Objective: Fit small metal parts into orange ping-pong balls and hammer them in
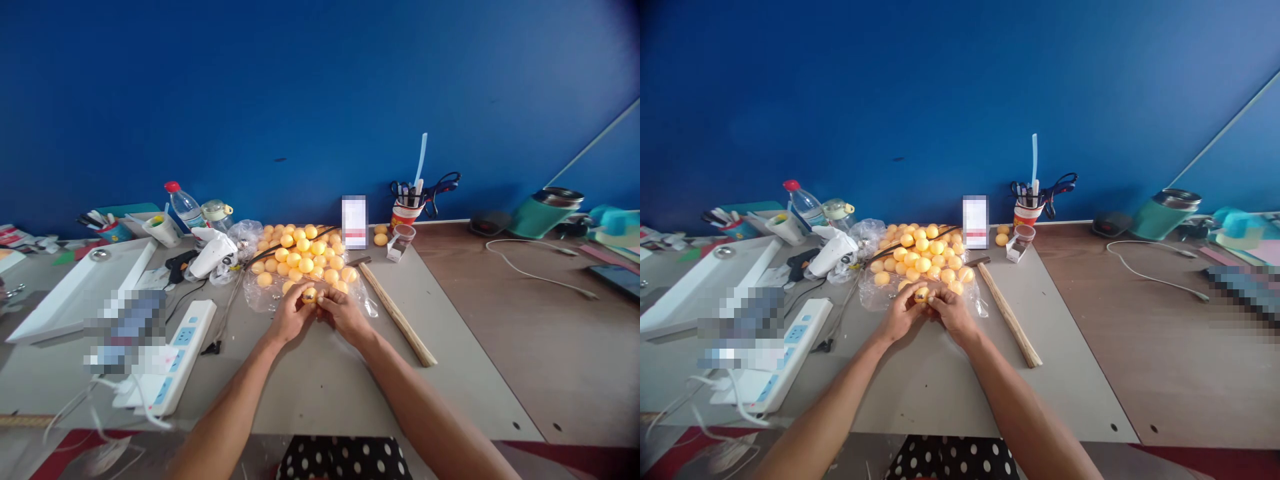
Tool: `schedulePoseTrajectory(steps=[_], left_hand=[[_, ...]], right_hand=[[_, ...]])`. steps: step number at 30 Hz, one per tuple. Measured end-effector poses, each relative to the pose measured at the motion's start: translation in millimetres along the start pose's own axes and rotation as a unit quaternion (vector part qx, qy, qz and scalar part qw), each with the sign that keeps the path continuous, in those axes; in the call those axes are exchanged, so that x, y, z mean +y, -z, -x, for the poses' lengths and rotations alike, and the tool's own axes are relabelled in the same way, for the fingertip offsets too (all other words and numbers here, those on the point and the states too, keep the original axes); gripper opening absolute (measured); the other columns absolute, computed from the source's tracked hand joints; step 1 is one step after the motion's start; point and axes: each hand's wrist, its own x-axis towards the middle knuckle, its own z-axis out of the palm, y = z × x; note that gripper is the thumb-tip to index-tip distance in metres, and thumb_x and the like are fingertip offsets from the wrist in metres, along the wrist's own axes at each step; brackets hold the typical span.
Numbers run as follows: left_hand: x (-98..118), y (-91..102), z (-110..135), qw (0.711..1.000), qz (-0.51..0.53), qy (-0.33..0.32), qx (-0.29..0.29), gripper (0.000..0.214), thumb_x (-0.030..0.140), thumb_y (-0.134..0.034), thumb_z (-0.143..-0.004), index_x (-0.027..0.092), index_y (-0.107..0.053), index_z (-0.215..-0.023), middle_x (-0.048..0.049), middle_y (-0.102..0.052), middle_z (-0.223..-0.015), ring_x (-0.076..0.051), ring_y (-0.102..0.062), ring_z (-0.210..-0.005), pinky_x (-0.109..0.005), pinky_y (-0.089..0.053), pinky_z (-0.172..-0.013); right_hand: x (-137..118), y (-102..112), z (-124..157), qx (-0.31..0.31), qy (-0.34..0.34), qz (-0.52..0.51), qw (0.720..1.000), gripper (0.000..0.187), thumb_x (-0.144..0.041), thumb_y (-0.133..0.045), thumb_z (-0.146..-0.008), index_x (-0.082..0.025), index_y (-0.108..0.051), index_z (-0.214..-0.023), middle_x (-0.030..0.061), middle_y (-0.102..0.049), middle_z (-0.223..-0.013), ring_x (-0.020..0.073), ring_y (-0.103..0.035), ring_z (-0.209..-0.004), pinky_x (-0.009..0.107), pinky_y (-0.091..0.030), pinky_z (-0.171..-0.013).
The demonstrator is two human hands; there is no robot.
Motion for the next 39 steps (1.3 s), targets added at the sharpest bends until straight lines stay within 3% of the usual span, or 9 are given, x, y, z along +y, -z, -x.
schedulePoseTrajectory(steps=[39], left_hand=[[-2.1, 0.5, 0.2, 0.999, -0.032, -0.020, -0.008, 0.039, 0.029, -0.064, -0.083, 0.019, -0.060, -0.121, -0.0103, -0.062, -0.121, -0.024, -0.060, -0.110, -0.037, -0.047, -0.100]], right_hand=[[0.0, -0.2, -0.1, 0.001, 0.000, 0.007, 1.000, 0.028, -0.040, -0.076, -0.065, -0.019, -0.057, -0.068, -0.0035, -0.056, -0.054, 0.0102, -0.048, -0.051, 0.025, -0.037, -0.055]])
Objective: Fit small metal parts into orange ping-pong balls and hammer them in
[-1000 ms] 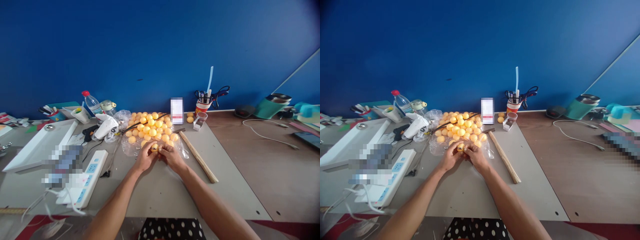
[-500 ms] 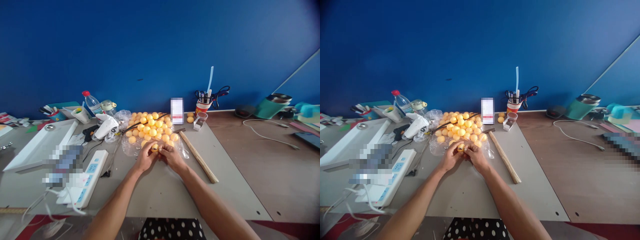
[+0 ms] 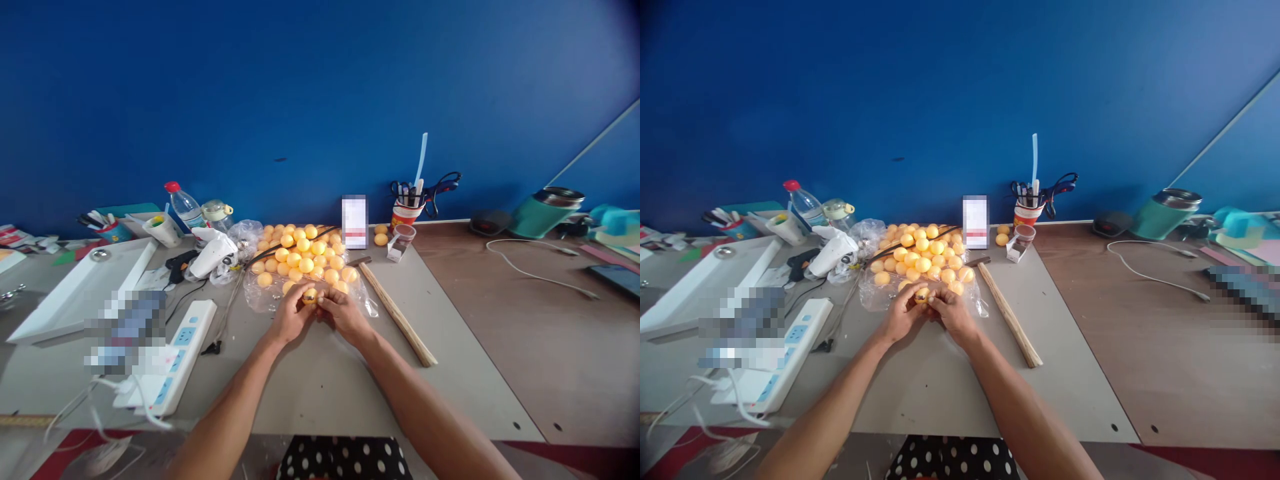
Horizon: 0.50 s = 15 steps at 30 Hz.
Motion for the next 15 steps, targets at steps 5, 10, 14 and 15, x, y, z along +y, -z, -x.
schedulePoseTrajectory(steps=[5, 10, 14, 15], left_hand=[[0.3, 0.0, -0.1, 1.000, 0.001, -0.005, 0.003, 0.038, 0.030, -0.064, -0.083, 0.018, -0.060, -0.120, -0.0109, -0.062, -0.120, -0.024, -0.060, -0.110, -0.038, -0.046, -0.101], [0.5, 0.1, 0.0, 1.000, 0.008, 0.001, -0.001, 0.040, 0.031, -0.064, -0.083, 0.019, -0.060, -0.121, -0.0108, -0.062, -0.122, -0.024, -0.059, -0.111, -0.037, -0.047, -0.100], [1.3, 0.1, 0.2, 1.000, 0.006, 0.000, 0.001, 0.039, 0.031, -0.064, -0.083, 0.019, -0.061, -0.120, -0.0110, -0.062, -0.121, -0.024, -0.060, -0.110, -0.038, -0.047, -0.100], [1.2, 0.1, 0.2, 1.000, 0.004, -0.001, 0.000, 0.039, 0.030, -0.064, -0.083, 0.019, -0.061, -0.120, -0.0111, -0.062, -0.121, -0.024, -0.060, -0.110, -0.038, -0.047, -0.100]], right_hand=[[0.0, -0.4, 0.2, 0.006, -0.009, -0.004, 1.000, 0.028, -0.039, -0.075, -0.065, -0.019, -0.056, -0.068, -0.0037, -0.056, -0.053, 0.0100, -0.048, -0.051, 0.025, -0.036, -0.055], [0.7, 0.4, -0.1, 0.000, -0.005, -0.008, 1.000, 0.028, -0.039, -0.075, -0.065, -0.019, -0.057, -0.068, -0.0035, -0.057, -0.054, 0.0098, -0.048, -0.051, 0.025, -0.037, -0.056], [1.4, 0.6, -0.8, 0.001, -0.006, -0.015, 1.000, 0.028, -0.038, -0.075, -0.064, -0.018, -0.056, -0.068, -0.0037, -0.056, -0.053, 0.0095, -0.048, -0.050, 0.025, -0.035, -0.055], [1.4, 0.4, -0.9, 0.002, -0.006, -0.015, 1.000, 0.028, -0.038, -0.075, -0.064, -0.018, -0.056, -0.068, -0.0037, -0.056, -0.053, 0.0095, -0.048, -0.050, 0.025, -0.035, -0.055]])
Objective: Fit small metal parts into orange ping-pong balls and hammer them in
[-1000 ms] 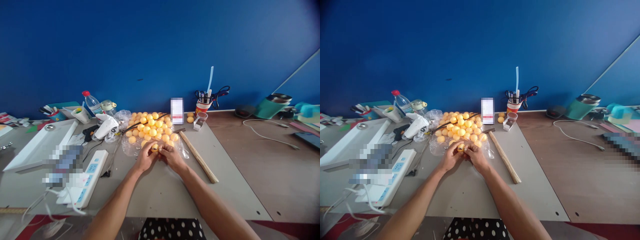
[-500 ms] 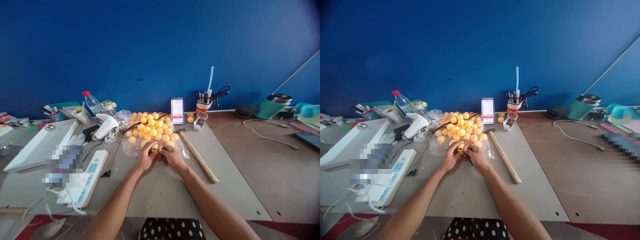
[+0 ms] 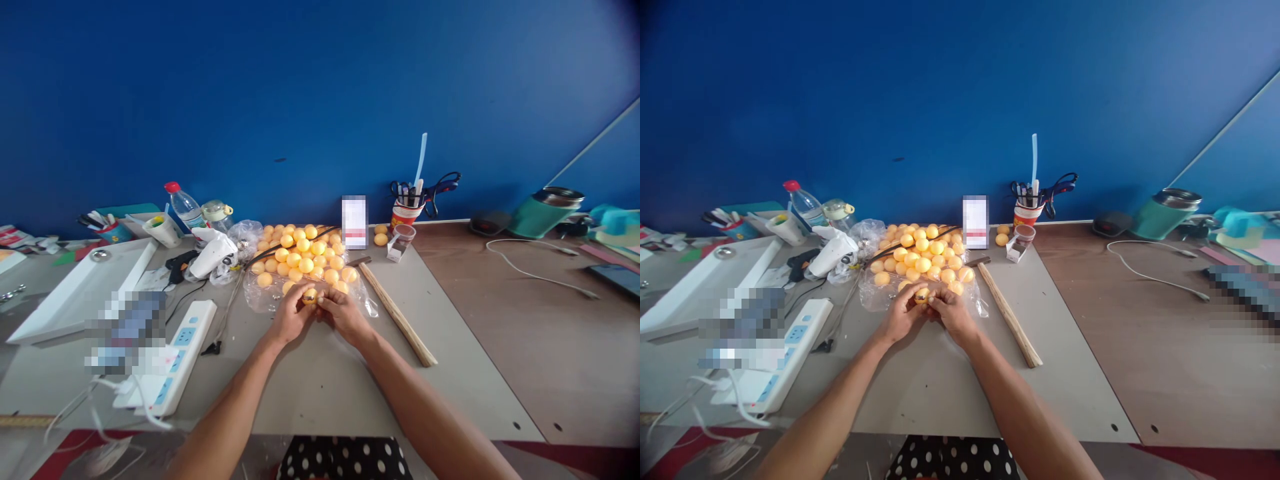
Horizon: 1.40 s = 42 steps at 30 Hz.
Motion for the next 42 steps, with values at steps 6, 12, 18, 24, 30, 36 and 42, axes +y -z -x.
schedulePoseTrajectory(steps=[6, 12, 18, 24, 30, 36, 42], left_hand=[[-1.8, -0.1, 0.2, 1.000, -0.003, -0.005, -0.003, 0.038, 0.029, -0.064, -0.083, 0.019, -0.060, -0.120, -0.0109, -0.063, -0.120, -0.024, -0.061, -0.109, -0.038, -0.048, -0.098], [-1.1, 0.1, 0.4, 1.000, 0.000, 0.000, -0.008, 0.039, 0.029, -0.063, -0.084, 0.019, -0.060, -0.121, -0.0109, -0.062, -0.121, -0.024, -0.060, -0.110, -0.037, -0.048, -0.098], [-0.8, 0.5, -0.3, 1.000, -0.003, -0.001, -0.006, 0.038, 0.029, -0.063, -0.084, 0.019, -0.060, -0.121, -0.0111, -0.062, -0.121, -0.024, -0.060, -0.112, -0.038, -0.048, -0.099], [-3.1, -0.6, 0.4, 1.000, 0.010, -0.003, -0.004, 0.040, 0.031, -0.064, -0.084, 0.019, -0.060, -0.122, -0.0115, -0.062, -0.123, -0.024, -0.060, -0.111, -0.038, -0.050, -0.097], [-3.2, -0.8, 0.4, 1.000, 0.012, 0.002, -0.003, 0.039, 0.032, -0.064, -0.083, 0.019, -0.061, -0.120, -0.0112, -0.063, -0.121, -0.024, -0.061, -0.110, -0.038, -0.050, -0.097], [-1.8, -0.5, 0.3, 1.000, 0.010, 0.000, -0.002, 0.039, 0.031, -0.064, -0.083, 0.019, -0.061, -0.120, -0.0111, -0.063, -0.122, -0.024, -0.061, -0.111, -0.038, -0.049, -0.098], [-3.5, -0.7, 0.4, 1.000, 0.010, -0.005, 0.001, 0.038, 0.030, -0.064, -0.083, 0.019, -0.061, -0.120, -0.0114, -0.062, -0.122, -0.024, -0.061, -0.110, -0.039, -0.048, -0.099]], right_hand=[[-0.2, -0.3, 0.2, 0.000, 0.004, 0.010, 1.000, 0.027, -0.038, -0.074, -0.066, -0.019, -0.056, -0.067, -0.0036, -0.056, -0.054, 0.0100, -0.048, -0.051, 0.026, -0.037, -0.057], [-0.4, -0.8, 0.5, 0.001, -0.002, 0.003, 1.000, 0.026, -0.038, -0.074, -0.065, -0.019, -0.055, -0.067, -0.0037, -0.056, -0.053, 0.0102, -0.047, -0.051, 0.026, -0.036, -0.057], [-2.2, -2.0, 1.8, -0.005, 0.001, 0.000, 1.000, 0.028, -0.039, -0.075, -0.065, -0.019, -0.055, -0.067, -0.0034, -0.056, -0.054, 0.0104, -0.048, -0.052, 0.026, -0.036, -0.056], [-2.8, -2.0, 2.4, 0.004, 0.001, 0.008, 1.000, 0.029, -0.039, -0.075, -0.065, -0.019, -0.055, -0.067, -0.0034, -0.056, -0.055, 0.0107, -0.048, -0.052, 0.026, -0.037, -0.056], [-1.4, -1.5, 1.7, 0.006, 0.003, 0.013, 1.000, 0.028, -0.039, -0.075, -0.065, -0.019, -0.056, -0.067, -0.0031, -0.057, -0.055, 0.0111, -0.049, -0.053, 0.027, -0.037, -0.057], [-1.1, -1.0, 1.8, -0.001, 0.004, 0.004, 1.000, 0.027, -0.037, -0.074, -0.066, -0.019, -0.055, -0.066, -0.0030, -0.057, -0.055, 0.0110, -0.050, -0.053, 0.026, -0.037, -0.057], [-0.9, -0.3, 1.5, -0.004, 0.006, 0.003, 1.000, 0.026, -0.037, -0.074, -0.066, -0.019, -0.056, -0.067, -0.0027, -0.058, -0.056, 0.0110, -0.051, -0.053, 0.027, -0.039, -0.059]])
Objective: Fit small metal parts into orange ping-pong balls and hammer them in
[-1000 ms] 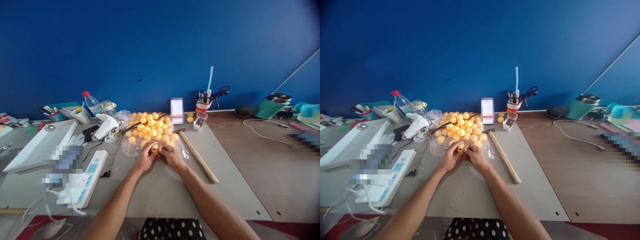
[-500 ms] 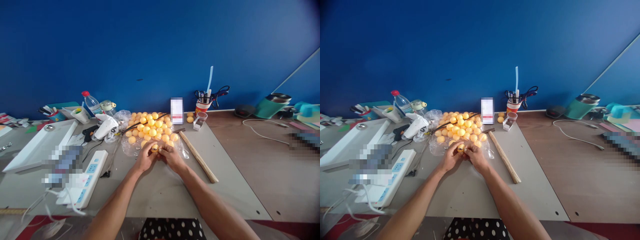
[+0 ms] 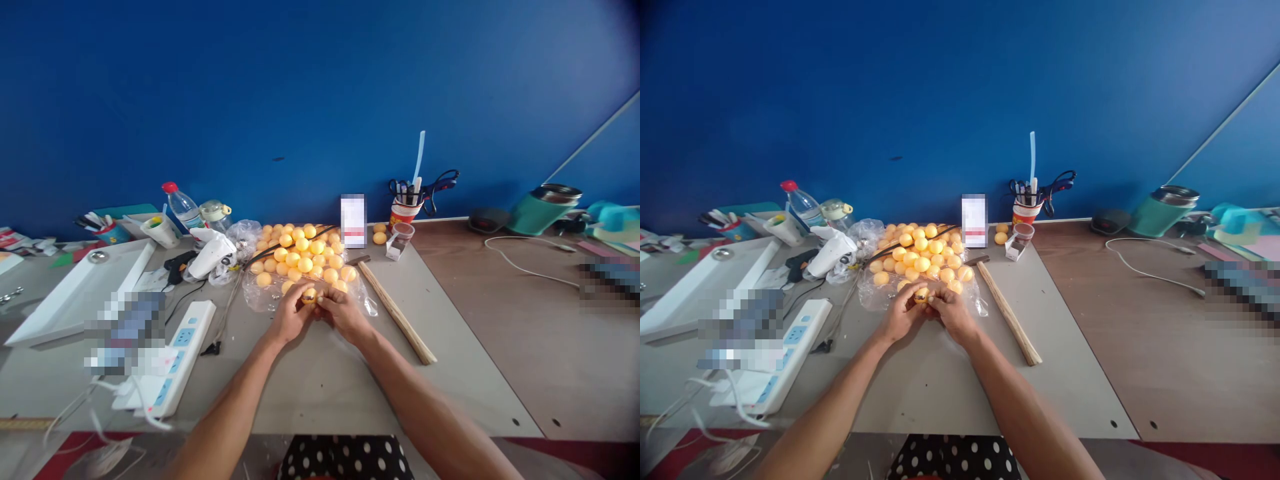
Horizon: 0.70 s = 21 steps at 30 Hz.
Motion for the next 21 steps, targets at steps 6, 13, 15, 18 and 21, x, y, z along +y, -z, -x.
schedulePoseTrajectory(steps=[6, 13, 15, 18, 21], left_hand=[[-1.5, 0.7, -0.1, 1.000, -0.004, 0.006, -0.004, 0.039, 0.031, -0.063, -0.084, 0.020, -0.061, -0.121, -0.0107, -0.062, -0.123, -0.024, -0.060, -0.111, -0.038, -0.048, -0.099], [-4.2, 0.3, -0.2, 1.000, 0.004, 0.009, -0.003, 0.039, 0.032, -0.063, -0.084, 0.020, -0.061, -0.121, -0.0109, -0.062, -0.123, -0.024, -0.060, -0.112, -0.038, -0.049, -0.098], [-4.2, 0.3, -0.3, 1.000, 0.005, 0.008, -0.005, 0.039, 0.032, -0.063, -0.084, 0.019, -0.061, -0.121, -0.0112, -0.062, -0.123, -0.024, -0.060, -0.112, -0.038, -0.049, -0.098], [-2.4, 0.8, -0.4, 1.000, -0.001, 0.005, -0.009, 0.039, 0.031, -0.063, -0.084, 0.019, -0.060, -0.121, -0.0116, -0.061, -0.123, -0.024, -0.060, -0.112, -0.038, -0.049, -0.098], [0.1, 1.0, -0.5, 1.000, -0.004, -0.004, -0.005, 0.038, 0.030, -0.063, -0.084, 0.019, -0.061, -0.120, -0.0118, -0.062, -0.122, -0.025, -0.060, -0.111, -0.039, -0.049, -0.098]], right_hand=[[-1.8, -1.4, 0.1, 0.007, -0.002, 0.002, 1.000, 0.028, -0.038, -0.076, -0.063, -0.019, -0.056, -0.066, -0.0024, -0.057, -0.056, 0.0116, -0.051, -0.054, 0.027, -0.040, -0.059], [-1.5, -0.5, -0.3, 0.003, 0.002, 0.011, 1.000, 0.026, -0.038, -0.075, -0.065, -0.019, -0.057, -0.066, -0.0023, -0.057, -0.057, 0.0117, -0.050, -0.055, 0.027, -0.040, -0.059], [-1.8, -0.7, 0.0, 0.004, 0.000, 0.008, 1.000, 0.026, -0.038, -0.075, -0.064, -0.019, -0.056, -0.066, -0.0026, -0.056, -0.056, 0.0115, -0.050, -0.054, 0.027, -0.039, -0.059], [-2.5, -1.2, 0.4, 0.003, -0.002, 0.002, 1.000, 0.027, -0.037, -0.075, -0.064, -0.019, -0.055, -0.066, -0.0028, -0.056, -0.055, 0.0113, -0.049, -0.054, 0.027, -0.039, -0.058], [-2.5, -1.1, 0.4, 0.003, -0.006, 0.001, 1.000, 0.027, -0.037, -0.075, -0.064, -0.019, -0.055, -0.066, -0.0025, -0.057, -0.056, 0.0111, -0.049, -0.053, 0.027, -0.039, -0.059]])
